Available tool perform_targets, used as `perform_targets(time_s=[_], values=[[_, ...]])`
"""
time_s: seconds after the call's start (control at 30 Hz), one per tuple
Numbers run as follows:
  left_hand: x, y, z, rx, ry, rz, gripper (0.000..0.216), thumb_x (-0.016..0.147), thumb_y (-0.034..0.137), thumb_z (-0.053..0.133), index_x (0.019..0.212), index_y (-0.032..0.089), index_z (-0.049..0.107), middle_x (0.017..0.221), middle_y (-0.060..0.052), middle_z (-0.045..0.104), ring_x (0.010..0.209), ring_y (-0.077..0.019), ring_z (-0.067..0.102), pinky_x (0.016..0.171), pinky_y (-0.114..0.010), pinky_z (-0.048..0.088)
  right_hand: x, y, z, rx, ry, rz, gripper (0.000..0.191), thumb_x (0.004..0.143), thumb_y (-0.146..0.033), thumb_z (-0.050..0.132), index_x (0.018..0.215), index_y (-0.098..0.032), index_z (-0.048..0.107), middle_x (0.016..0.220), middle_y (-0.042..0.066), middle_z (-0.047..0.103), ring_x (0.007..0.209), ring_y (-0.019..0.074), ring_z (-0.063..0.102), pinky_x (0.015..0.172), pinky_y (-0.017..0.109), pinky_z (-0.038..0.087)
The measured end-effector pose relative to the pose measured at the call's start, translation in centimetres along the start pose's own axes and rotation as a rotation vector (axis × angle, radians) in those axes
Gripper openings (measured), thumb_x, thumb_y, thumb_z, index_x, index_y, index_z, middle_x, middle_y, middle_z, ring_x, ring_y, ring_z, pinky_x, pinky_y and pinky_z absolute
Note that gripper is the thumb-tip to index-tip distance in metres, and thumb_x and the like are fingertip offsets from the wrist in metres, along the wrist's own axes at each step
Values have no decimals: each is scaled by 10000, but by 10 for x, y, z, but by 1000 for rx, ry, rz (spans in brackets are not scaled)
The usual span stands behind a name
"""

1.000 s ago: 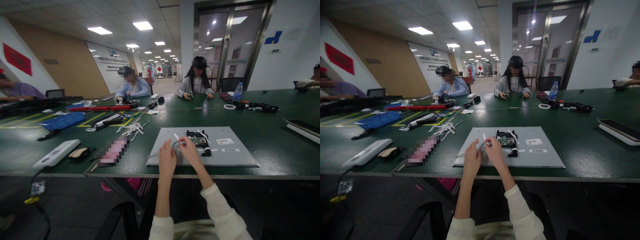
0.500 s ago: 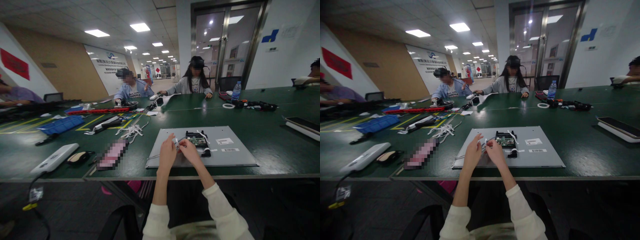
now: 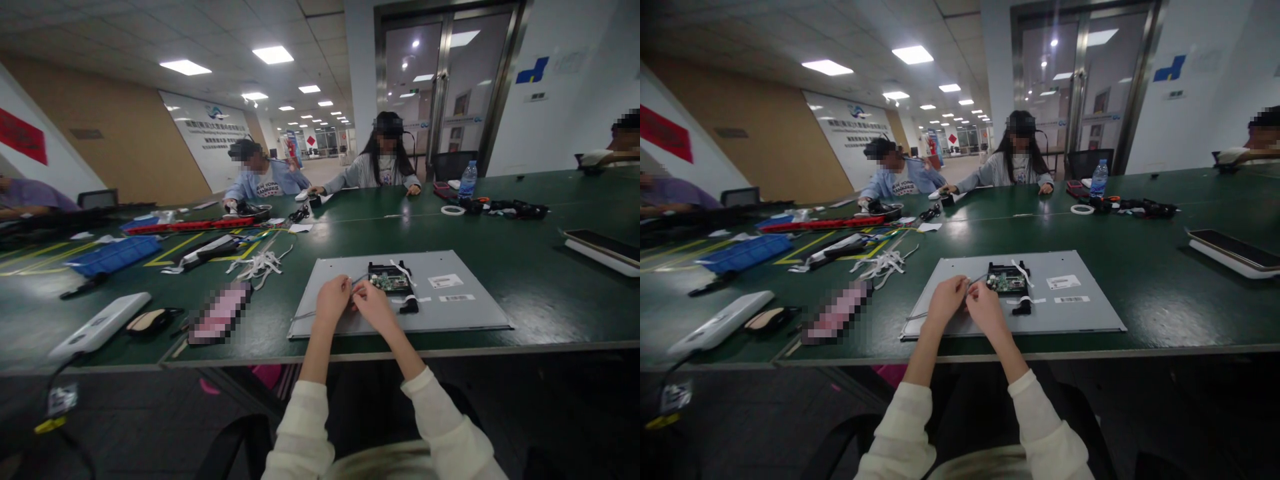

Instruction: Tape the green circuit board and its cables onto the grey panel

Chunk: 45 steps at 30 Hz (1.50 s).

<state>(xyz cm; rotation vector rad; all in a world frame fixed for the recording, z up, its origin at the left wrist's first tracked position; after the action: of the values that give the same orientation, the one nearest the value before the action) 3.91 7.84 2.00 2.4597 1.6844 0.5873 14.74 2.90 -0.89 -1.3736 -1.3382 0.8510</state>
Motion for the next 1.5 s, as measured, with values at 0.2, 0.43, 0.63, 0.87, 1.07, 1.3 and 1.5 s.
perform_targets(time_s=[0.2, 0.43, 0.63, 0.87, 1.07, 1.3, 1.5], values=[[-5, 7, -1, 100, -11, -6, 304, 938, 341, 386, 1031, 215, 647, 989, -85, 699, 934, -186, 629, 782, -246, 401, -1, 3, 1, -79, 15, -19, 180, 806, -89, 426, 878, -204, 544, 733, -2, 650, 623, 124, 641, 661, 227, 465], [-6, 5, 3, 152, -4, 30, 268, 913, 294, 443, 1097, 230, 626, 1043, -79, 693, 974, -206, 628, 808, -268, 420, -5, -1, 0, -227, 61, -87, 218, 793, -79, 424, 878, -210, 576, 784, 13, 653, 721, 149, 610, 672, 235, 419], [-8, 9, 0, 185, -36, 47, 298, 895, 215, 446, 1157, 218, 587, 1081, -95, 677, 1027, -204, 614, 867, -285, 415, -9, -6, 1, -313, 55, -106, 207, 806, -98, 449, 916, -196, 594, 789, 26, 654, 706, 155, 592, 674, 241, 394], [-18, 15, -1, 246, -49, 66, 352, 872, 158, 455, 1211, 209, 534, 1102, -124, 660, 1137, -227, 562, 928, -353, 401, -18, -11, -2, -289, 69, -159, 199, 817, -101, 433, 877, -202, 594, 732, 8, 635, 637, 137, 570, 606, 218, 364], [-29, 18, -3, 263, -115, 127, 457, 898, 170, 398, 1353, 195, 423, 1335, -148, 528, 1309, -252, 405, 1012, -458, 345, -23, -14, -1, -380, 62, -165, 163, 820, -117, 464, 865, -209, 591, 696, 6, 621, 644, 144, 567, 618, 224, 344], [-25, 9, -1, 285, -242, 179, 535, 895, 160, 341, 1418, 269, 362, 1498, -86, 320, 1375, -291, 289, 1032, -560, 308, -23, -20, 2, -455, 31, -169, 162, 826, -113, 462, 888, -206, 579, 749, 20, 636, 686, 155, 578, 617, 230, 327], [-21, 7, -1, 316, -316, 181, 573, 882, 132, 321, 1440, 262, 315, 1519, -85, 264, 1390, -296, 252, 1029, -585, 298, -22, -20, 5, -475, 23, -170, 173, 863, -126, 432, 916, -204, 578, 802, 38, 655, 720, 162, 599, 622, 236, 325]])
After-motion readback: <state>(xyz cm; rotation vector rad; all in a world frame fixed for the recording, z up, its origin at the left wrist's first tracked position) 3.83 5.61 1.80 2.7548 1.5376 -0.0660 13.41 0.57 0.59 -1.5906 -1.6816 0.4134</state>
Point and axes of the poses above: each hand's wrist, its own x-axis towards the middle knuckle, its own z-axis out of the palm, y = z × x, the point moved 3 cm from there along x, towards the middle knuckle
